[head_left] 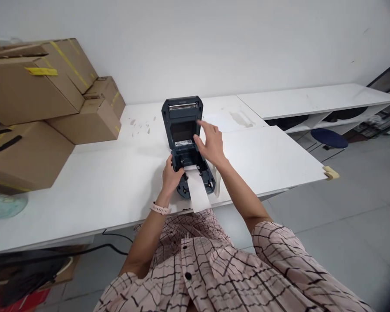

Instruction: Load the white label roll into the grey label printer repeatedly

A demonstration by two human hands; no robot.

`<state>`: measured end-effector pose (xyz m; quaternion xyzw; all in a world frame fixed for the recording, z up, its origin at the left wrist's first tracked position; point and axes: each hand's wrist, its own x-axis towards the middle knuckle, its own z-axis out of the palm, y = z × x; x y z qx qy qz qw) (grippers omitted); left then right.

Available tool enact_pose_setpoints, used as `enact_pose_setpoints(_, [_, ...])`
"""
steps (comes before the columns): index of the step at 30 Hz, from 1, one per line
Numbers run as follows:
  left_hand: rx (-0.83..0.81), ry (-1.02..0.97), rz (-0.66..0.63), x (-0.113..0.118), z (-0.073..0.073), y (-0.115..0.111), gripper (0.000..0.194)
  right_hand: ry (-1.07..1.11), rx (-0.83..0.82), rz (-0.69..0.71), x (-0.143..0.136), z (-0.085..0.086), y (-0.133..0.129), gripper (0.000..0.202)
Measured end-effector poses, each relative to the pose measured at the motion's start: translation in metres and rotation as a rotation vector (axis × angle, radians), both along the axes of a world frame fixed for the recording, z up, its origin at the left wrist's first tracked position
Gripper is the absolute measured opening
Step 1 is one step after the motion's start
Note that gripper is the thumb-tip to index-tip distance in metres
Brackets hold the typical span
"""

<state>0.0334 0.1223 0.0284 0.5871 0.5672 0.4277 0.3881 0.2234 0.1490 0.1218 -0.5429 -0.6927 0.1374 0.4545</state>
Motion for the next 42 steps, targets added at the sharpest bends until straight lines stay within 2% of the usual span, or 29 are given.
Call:
enact_pose_setpoints(2, [-0.005, 0.042, 0.023, 0.0, 0.005, -0.001, 0.079, -0.23, -0.054, 0.051, -0.009, -0.006, -0.006, 0.041])
enact_pose_setpoints(5, [-0.004, 0.14, 0.023, -0.001, 0.014, -0.003, 0.084, -0.574, -0.246, 0.221, -0.025, -0.023, -0.01, 0.03])
enact_pose_setpoints(8, [0.021, 0.201, 0.001, -0.003, 0.018, -0.005, 0.086, -0.74, -0.378, 0.367, -0.033, -0.038, -0.006, 0.024])
enact_pose_setpoints(10, [0.038, 0.202, -0.011, -0.004, 0.017, -0.006, 0.086, -0.653, -0.414, 0.502, -0.029, -0.038, -0.002, 0.022])
enact_pose_setpoints(12, [0.052, 0.182, -0.014, -0.006, 0.014, -0.006, 0.086, -0.437, -0.432, 0.66, -0.015, -0.03, -0.002, 0.023])
enact_pose_setpoints(14, [0.058, 0.149, -0.009, -0.006, 0.01, -0.006, 0.085, -0.196, -0.454, 0.812, 0.009, -0.019, -0.009, 0.033])
enact_pose_setpoints(16, [0.053, 0.12, -0.005, -0.007, 0.007, -0.006, 0.083, 0.012, -0.477, 0.865, 0.043, -0.012, -0.025, 0.041])
enact_pose_setpoints(18, [0.042, 0.103, -0.001, -0.007, 0.004, -0.005, 0.081, 0.21, -0.468, 0.782, 0.082, -0.012, -0.044, 0.043])
enact_pose_setpoints(21, [0.042, 0.102, 0.009, -0.007, 0.002, -0.005, 0.078, 0.468, -0.388, 0.551, 0.137, -0.026, -0.071, 0.044])
enact_pose_setpoints(24, [0.053, 0.106, 0.01, -0.007, 0.0, -0.005, 0.076, 0.508, -0.406, 0.348, 0.172, -0.047, -0.079, 0.041])
enact_pose_setpoints(28, [0.054, 0.097, 0.013, -0.008, -0.001, -0.005, 0.075, 0.478, -0.494, 0.186, 0.184, -0.078, -0.055, 0.041])
enact_pose_setpoints(31, [0.061, 0.114, 0.0, -0.008, -0.002, -0.004, 0.078, 0.533, -0.527, 0.122, 0.18, -0.101, -0.034, 0.046])
enact_pose_setpoints(33, [0.068, 0.138, -0.002, -0.009, -0.002, -0.003, 0.08, 0.541, -0.558, 0.115, 0.18, -0.109, -0.027, 0.054])
enact_pose_setpoints(35, [0.068, 0.163, 0.005, -0.009, -0.003, -0.003, 0.08, 0.523, -0.574, 0.143, 0.182, -0.107, -0.026, 0.066])
enact_pose_setpoints(38, [0.062, 0.176, 0.011, -0.009, -0.003, -0.003, 0.08, 0.471, -0.503, 0.189, 0.184, -0.09, -0.021, 0.077])
enact_pose_setpoints(40, [0.065, 0.171, 0.011, -0.009, -0.005, -0.002, 0.08, 0.407, -0.441, 0.189, 0.18, -0.076, -0.01, 0.078])
enact_pose_setpoints(42, [0.075, 0.155, 0.014, -0.009, -0.008, -0.002, 0.08, 0.324, -0.448, 0.183, 0.17, -0.065, 0.01, 0.082])
